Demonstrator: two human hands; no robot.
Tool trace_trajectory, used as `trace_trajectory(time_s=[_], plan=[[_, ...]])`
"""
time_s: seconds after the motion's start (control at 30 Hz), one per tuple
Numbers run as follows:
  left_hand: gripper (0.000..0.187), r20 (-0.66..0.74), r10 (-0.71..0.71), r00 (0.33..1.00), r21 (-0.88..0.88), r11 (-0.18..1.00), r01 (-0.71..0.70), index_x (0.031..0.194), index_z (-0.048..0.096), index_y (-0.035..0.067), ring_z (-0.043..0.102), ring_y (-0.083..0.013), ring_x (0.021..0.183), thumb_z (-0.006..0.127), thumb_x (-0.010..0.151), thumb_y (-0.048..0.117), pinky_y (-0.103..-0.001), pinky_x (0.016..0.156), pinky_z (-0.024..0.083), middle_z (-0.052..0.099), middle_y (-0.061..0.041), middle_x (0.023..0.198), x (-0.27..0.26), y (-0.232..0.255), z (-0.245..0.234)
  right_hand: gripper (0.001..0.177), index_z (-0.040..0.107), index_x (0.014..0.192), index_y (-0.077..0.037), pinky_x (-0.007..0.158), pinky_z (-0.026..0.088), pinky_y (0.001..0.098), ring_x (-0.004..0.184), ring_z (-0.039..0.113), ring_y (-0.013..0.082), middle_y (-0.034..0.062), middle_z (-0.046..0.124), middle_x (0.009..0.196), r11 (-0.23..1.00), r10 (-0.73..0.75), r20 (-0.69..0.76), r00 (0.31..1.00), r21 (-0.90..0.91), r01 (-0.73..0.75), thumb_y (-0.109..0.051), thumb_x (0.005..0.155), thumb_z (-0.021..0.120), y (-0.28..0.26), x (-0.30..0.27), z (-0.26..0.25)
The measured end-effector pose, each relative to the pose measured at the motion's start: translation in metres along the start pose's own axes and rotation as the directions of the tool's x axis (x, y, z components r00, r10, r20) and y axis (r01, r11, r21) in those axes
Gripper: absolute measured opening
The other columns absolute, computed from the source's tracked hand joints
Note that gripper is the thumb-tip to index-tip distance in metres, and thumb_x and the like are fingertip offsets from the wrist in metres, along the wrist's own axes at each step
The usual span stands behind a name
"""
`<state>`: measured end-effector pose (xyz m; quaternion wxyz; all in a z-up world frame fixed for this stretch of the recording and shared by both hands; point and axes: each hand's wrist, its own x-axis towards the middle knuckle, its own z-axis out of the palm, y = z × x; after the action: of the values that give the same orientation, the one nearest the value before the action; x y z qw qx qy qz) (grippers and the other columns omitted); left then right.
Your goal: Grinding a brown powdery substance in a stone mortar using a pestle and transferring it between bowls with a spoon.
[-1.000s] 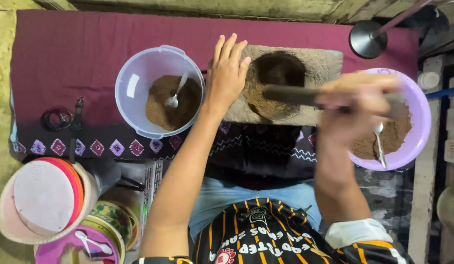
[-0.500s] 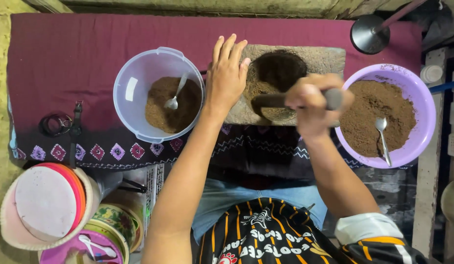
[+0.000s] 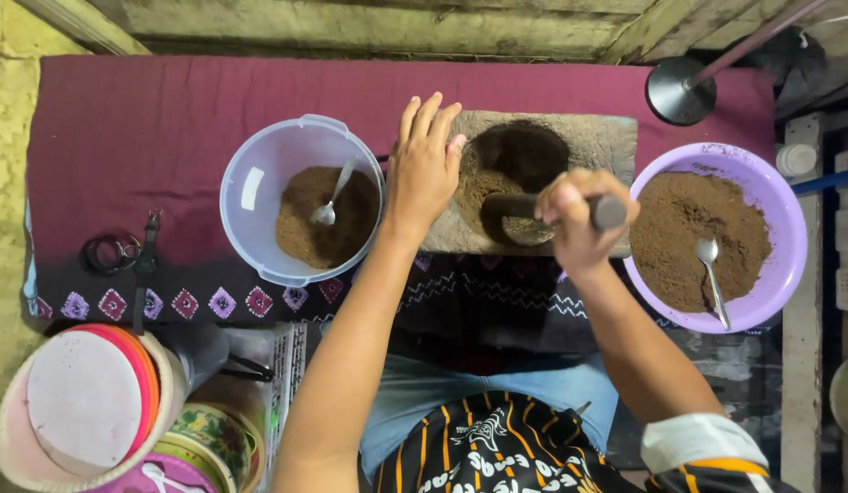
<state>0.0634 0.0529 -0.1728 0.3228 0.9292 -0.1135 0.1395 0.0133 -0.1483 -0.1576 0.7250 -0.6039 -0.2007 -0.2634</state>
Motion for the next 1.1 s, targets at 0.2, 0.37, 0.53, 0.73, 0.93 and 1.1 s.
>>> trace_trajectory(time_s=[0.2, 0.37, 0.53, 0.73, 0.93, 1.1], plan=[[0.037, 0.095, -0.094, 0.991, -0.021, 0.995, 0.096, 0.143, 0.057, 0.014, 0.036, -0.0389, 0.148, 0.046, 0.109, 0.026, -0.057, 0.104, 0.051, 0.05, -0.015, 0.152, 0.003, 0.001, -0.003, 0.023, 0.046, 0.08, -0.006, 0.044, 0.041, 0.0331, 0.044, 0.052, 0.0204, 0.0096, 0.05, 0.057, 0.992, -0.126, -0.052, 0.991, -0.001, 0.126, -0.006, 0.1, 0.057, -0.035, 0.044, -0.025], [0.037, 0.083, -0.088, 0.993, -0.019, 0.996, 0.09, 0.142, 0.057, 0.013, 0.037, -0.0391, 0.147, 0.046, 0.109, 0.025, -0.057, 0.104, 0.051, 0.051, -0.016, 0.15, 0.002, 0.002, -0.006, 0.028, 0.047, 0.074, -0.004, 0.043, 0.042, 0.0341, 0.042, 0.054, 0.0236, 0.013, 0.051, 0.052, 0.99, -0.138, -0.042, 0.99, -0.044, 0.136, 0.004, 0.096, 0.062, -0.003, 0.041, 0.003], [0.036, 0.08, -0.093, 0.992, -0.039, 0.995, 0.096, 0.141, 0.059, 0.012, 0.038, -0.0395, 0.146, 0.045, 0.109, 0.024, -0.058, 0.105, 0.05, 0.053, -0.017, 0.149, 0.0, 0.004, -0.007, 0.028, 0.051, 0.07, -0.001, 0.041, 0.042, 0.0327, 0.041, 0.056, 0.022, 0.0131, 0.053, 0.05, 0.991, -0.12, -0.011, 0.993, -0.065, 0.119, 0.005, 0.094, 0.066, -0.007, 0.043, 0.005], [0.036, 0.079, -0.096, 0.992, -0.044, 0.994, 0.1, 0.141, 0.058, 0.011, 0.037, -0.0396, 0.147, 0.045, 0.109, 0.023, -0.058, 0.108, 0.047, 0.053, -0.017, 0.149, 0.003, 0.002, -0.007, 0.022, 0.046, 0.083, -0.011, 0.045, 0.042, 0.0304, 0.045, 0.051, 0.0168, 0.0045, 0.047, 0.056, 0.994, -0.08, -0.06, 0.995, 0.063, 0.084, -0.012, 0.103, 0.055, -0.038, 0.03, 0.001], [0.036, 0.071, -0.085, 0.994, -0.072, 0.993, 0.09, 0.141, 0.059, 0.012, 0.039, -0.0399, 0.145, 0.045, 0.109, 0.022, -0.057, 0.108, 0.048, 0.053, -0.016, 0.149, -0.006, 0.003, -0.004, 0.03, 0.049, 0.073, -0.001, 0.041, 0.043, 0.0352, 0.038, 0.053, 0.0257, 0.0127, 0.047, 0.048, 0.998, -0.06, -0.046, 0.997, 0.012, 0.061, -0.002, 0.1, 0.062, -0.002, 0.027, 0.006], [0.038, 0.033, -0.031, 0.999, 0.006, 1.0, 0.03, 0.143, 0.056, 0.013, 0.04, -0.0401, 0.145, 0.049, 0.108, 0.025, -0.057, 0.104, 0.051, 0.052, -0.015, 0.15, 0.002, -0.008, 0.005, 0.025, 0.047, 0.081, -0.003, 0.043, 0.041, 0.0335, 0.042, 0.052, 0.0233, 0.0118, 0.047, 0.056, 0.992, -0.11, -0.047, 0.993, 0.052, 0.112, -0.002, 0.1, 0.062, -0.043, 0.041, 0.011]])
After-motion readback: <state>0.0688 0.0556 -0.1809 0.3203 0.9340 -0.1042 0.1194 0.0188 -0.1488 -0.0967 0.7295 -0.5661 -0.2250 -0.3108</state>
